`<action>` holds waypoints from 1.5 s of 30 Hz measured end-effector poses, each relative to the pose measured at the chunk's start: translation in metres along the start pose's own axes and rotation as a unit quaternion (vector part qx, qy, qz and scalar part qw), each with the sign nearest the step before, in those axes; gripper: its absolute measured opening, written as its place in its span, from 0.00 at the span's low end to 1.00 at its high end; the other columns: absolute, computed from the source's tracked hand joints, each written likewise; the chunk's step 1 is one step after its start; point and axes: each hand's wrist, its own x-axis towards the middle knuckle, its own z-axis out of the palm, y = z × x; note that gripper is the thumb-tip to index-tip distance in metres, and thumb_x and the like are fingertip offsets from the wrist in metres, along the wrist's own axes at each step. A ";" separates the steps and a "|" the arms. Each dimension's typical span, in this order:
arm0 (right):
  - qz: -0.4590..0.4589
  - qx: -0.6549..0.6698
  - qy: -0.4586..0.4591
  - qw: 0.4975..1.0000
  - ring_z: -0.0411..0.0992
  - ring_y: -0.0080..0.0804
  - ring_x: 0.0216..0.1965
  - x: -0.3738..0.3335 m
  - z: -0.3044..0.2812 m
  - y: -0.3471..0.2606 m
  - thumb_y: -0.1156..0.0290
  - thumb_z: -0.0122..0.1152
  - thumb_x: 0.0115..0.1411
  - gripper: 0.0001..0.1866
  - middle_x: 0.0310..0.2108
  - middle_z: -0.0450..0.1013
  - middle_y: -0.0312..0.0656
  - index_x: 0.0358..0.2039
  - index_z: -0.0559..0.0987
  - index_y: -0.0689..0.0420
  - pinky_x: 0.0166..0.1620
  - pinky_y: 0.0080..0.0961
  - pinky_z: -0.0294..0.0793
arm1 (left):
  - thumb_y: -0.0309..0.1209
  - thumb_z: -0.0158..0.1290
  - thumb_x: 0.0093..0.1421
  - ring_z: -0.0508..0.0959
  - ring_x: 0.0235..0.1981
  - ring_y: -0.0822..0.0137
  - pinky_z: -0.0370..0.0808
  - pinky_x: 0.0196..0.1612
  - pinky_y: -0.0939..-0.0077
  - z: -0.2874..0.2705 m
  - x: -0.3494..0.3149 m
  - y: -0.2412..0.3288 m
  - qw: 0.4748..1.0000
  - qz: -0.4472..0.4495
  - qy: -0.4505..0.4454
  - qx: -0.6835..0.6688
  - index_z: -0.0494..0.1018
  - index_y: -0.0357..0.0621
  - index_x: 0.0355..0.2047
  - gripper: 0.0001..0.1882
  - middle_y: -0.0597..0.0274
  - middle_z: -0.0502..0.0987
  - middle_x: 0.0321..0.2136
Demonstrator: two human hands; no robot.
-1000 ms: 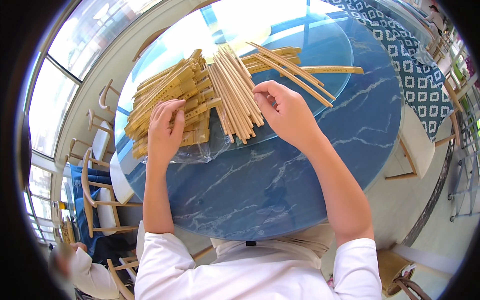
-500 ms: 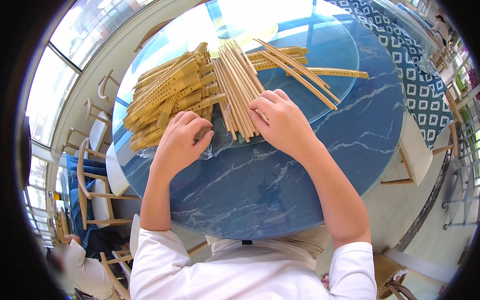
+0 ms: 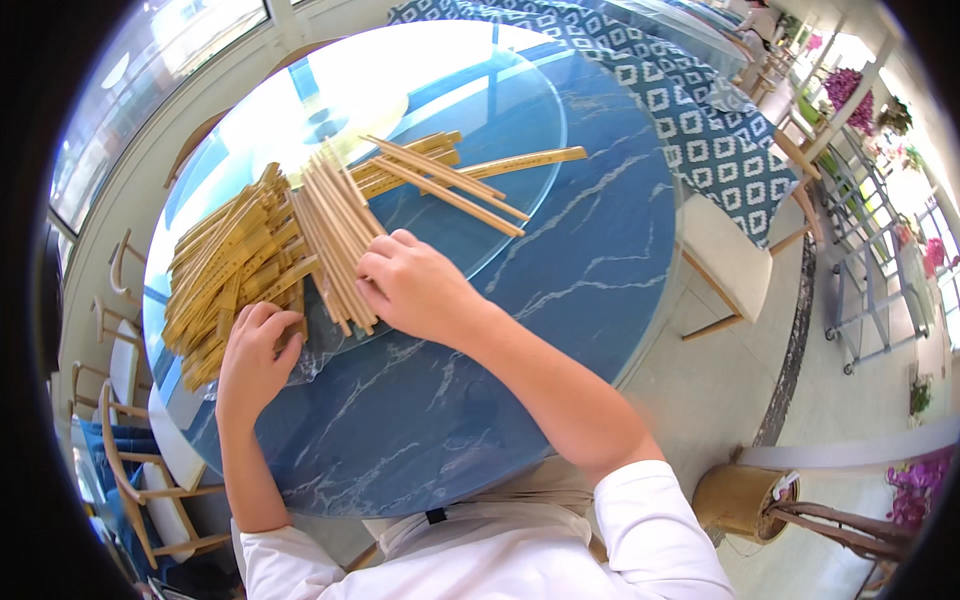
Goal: The person repeatedly picks up pairs of bamboo chopsticks and their paper sleeves from a pile on a blue marble table, inserts the chopsticks into the sleeves, and places the assembled units back on the table. The process is repeated continuously throughout the clip.
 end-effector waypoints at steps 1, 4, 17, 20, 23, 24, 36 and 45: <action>0.000 -0.001 0.010 1.000 0.75 0.45 0.43 -0.001 0.001 0.001 0.72 0.67 0.62 0.06 0.37 0.78 0.43 0.34 0.81 0.61 0.49 0.37 0.77 | 0.27 0.63 0.57 0.76 0.46 0.50 0.74 0.53 0.57 0.003 0.001 0.003 1.000 0.001 0.014 0.000 0.81 0.40 0.40 0.10 0.55 0.77 0.37; 0.001 0.008 0.017 1.000 0.74 0.45 0.43 -0.001 0.002 0.000 0.72 0.67 0.62 0.05 0.37 0.77 0.43 0.34 0.81 0.60 0.49 0.37 0.78 | 0.27 0.63 0.56 0.76 0.46 0.51 0.74 0.53 0.58 -0.001 0.000 0.009 1.000 -0.013 0.005 0.005 0.82 0.39 0.40 0.11 0.55 0.76 0.37; 0.004 0.024 0.019 1.000 0.74 0.47 0.44 -0.004 0.004 0.000 0.71 0.64 0.62 0.06 0.36 0.76 0.45 0.32 0.80 0.60 0.50 0.39 0.78 | 0.25 0.64 0.55 0.76 0.47 0.50 0.75 0.51 0.59 -0.001 -0.001 0.006 1.000 0.001 -0.005 -0.002 0.81 0.36 0.42 0.13 0.53 0.76 0.39; 0.010 0.022 0.010 1.000 0.74 0.47 0.44 -0.003 0.003 -0.001 0.71 0.64 0.62 0.06 0.36 0.76 0.45 0.32 0.81 0.60 0.50 0.39 0.78 | 0.25 0.64 0.55 0.76 0.47 0.50 0.74 0.52 0.58 -0.002 -0.002 0.006 1.000 -0.004 -0.007 -0.005 0.81 0.36 0.42 0.13 0.53 0.76 0.39; 0.002 0.008 0.013 1.000 0.75 0.45 0.43 -0.004 0.004 0.000 0.72 0.65 0.63 0.04 0.37 0.77 0.42 0.34 0.81 0.59 0.49 0.37 0.78 | 0.25 0.63 0.55 0.76 0.46 0.49 0.74 0.51 0.58 -0.002 -0.002 0.006 1.000 0.003 -0.001 -0.006 0.81 0.36 0.41 0.13 0.53 0.76 0.38; 0.003 0.009 0.012 1.000 0.75 0.45 0.43 -0.004 0.004 0.000 0.72 0.65 0.63 0.04 0.37 0.77 0.42 0.34 0.81 0.59 0.49 0.37 0.78 | 0.25 0.63 0.55 0.76 0.46 0.49 0.74 0.51 0.58 -0.002 -0.002 0.006 1.000 0.005 0.001 -0.006 0.81 0.36 0.41 0.12 0.53 0.76 0.38; 0.008 0.019 0.002 1.000 0.74 0.46 0.44 -0.004 0.004 -0.001 0.71 0.64 0.63 0.06 0.36 0.76 0.44 0.32 0.81 0.60 0.49 0.38 0.77 | 0.27 0.64 0.56 0.76 0.45 0.50 0.74 0.52 0.57 -0.001 -0.001 0.010 1.000 -0.006 0.004 -0.002 0.81 0.39 0.39 0.10 0.54 0.76 0.37; 0.009 0.024 0.000 1.000 0.74 0.47 0.44 -0.003 0.003 -0.003 0.70 0.63 0.63 0.07 0.36 0.76 0.46 0.32 0.81 0.60 0.50 0.39 0.77 | 0.27 0.63 0.57 0.77 0.45 0.49 0.75 0.51 0.57 -0.001 -0.002 0.007 1.000 0.002 0.009 -0.003 0.81 0.38 0.38 0.09 0.54 0.77 0.37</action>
